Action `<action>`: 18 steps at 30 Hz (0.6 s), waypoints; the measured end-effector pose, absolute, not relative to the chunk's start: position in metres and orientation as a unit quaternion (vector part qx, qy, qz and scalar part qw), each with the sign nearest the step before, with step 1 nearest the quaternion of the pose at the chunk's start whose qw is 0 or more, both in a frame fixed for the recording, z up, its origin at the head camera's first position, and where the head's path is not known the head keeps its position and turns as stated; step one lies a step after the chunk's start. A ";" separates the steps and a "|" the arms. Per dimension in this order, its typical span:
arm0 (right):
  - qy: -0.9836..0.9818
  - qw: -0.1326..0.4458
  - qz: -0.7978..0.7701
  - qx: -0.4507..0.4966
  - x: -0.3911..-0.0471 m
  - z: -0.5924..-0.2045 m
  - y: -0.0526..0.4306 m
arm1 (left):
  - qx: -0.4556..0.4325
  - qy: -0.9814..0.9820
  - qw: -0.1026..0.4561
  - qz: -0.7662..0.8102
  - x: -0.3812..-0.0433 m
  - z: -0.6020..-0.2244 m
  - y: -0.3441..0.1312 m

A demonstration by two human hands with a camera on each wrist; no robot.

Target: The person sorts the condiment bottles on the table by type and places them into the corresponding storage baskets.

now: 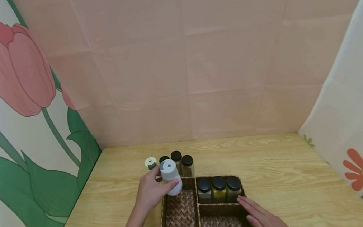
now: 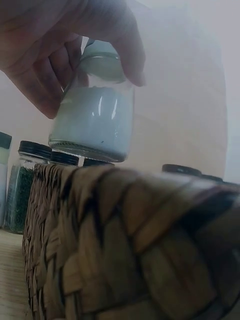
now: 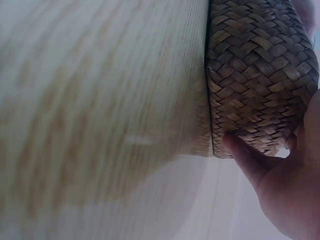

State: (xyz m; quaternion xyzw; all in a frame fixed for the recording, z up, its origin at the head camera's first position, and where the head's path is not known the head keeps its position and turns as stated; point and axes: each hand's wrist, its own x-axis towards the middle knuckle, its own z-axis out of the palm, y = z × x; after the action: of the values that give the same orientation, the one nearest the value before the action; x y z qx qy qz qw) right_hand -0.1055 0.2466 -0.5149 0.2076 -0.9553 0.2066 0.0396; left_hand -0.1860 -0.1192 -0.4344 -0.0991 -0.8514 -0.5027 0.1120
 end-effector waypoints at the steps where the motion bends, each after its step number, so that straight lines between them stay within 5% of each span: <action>1: -0.955 0.040 0.206 0.209 -0.106 -0.515 0.247 | -0.102 -0.852 0.112 -0.501 -0.186 -0.435 -0.119; 18: -0.953 0.048 0.204 0.221 -0.106 -0.516 0.249 | -0.131 -0.857 0.100 -0.488 -0.187 -0.445 -0.117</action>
State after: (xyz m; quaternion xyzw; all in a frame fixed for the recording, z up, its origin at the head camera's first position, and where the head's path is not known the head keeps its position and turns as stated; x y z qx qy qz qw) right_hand -0.1055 0.2487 -0.5157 0.2206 -0.9527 0.2035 0.0478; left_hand -0.1868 -0.1172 -0.4446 -0.1311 -0.8573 -0.4877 0.1003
